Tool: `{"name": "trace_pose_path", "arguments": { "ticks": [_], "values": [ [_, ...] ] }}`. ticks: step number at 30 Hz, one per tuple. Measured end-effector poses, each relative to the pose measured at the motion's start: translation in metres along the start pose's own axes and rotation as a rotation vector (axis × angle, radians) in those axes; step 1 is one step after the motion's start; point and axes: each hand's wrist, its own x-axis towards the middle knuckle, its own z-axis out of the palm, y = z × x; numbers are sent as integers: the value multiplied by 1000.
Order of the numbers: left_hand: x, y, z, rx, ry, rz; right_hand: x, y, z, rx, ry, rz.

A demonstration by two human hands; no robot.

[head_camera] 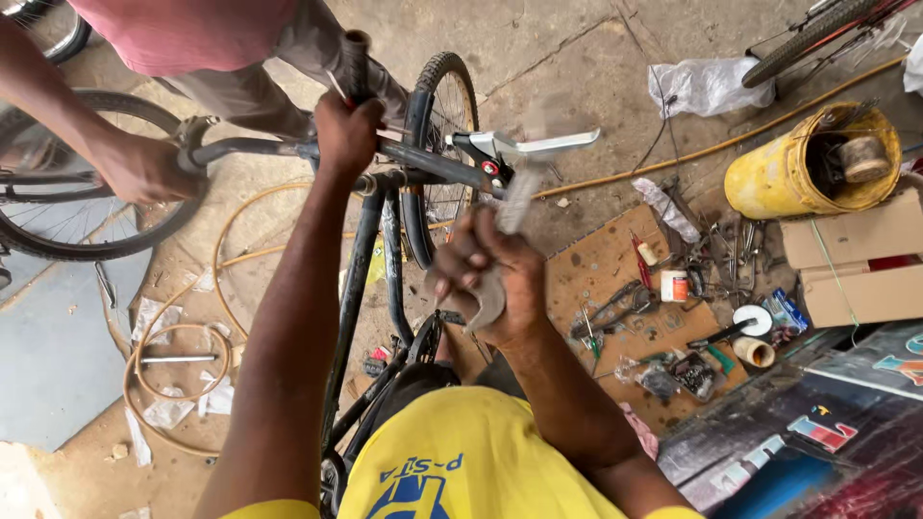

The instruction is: The person repairs a bicycle by removing and installing components on the handlebars. They use a screwdriver to loosen screws, remove the handlebar grips and brake levers, and then install a new brake cable by threading it through the housing and securing it to the brake lever before reattaching the lever and grips to the handlebars.

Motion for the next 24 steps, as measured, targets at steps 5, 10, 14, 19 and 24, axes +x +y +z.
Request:
{"name": "trace_pose_path", "arguments": {
  "ticks": [5, 10, 14, 19, 24],
  "values": [
    [0, -19, 4, -6, -8, 24, -4, 10, -9, -411, 63, -465],
    [4, -21, 5, 32, 56, 63, -1, -14, -18, -5, -102, 183],
    [-4, -17, 2, 18, -3, -51, -39, -30, 10, -231, 25, -314],
    [-7, -1, 4, -14, 33, 93, -15, 1, -4, -292, -20, -343],
    [-6, 1, 1, -96, -14, 53, -10, -12, -3, -48, -70, 80]
  ]
}}
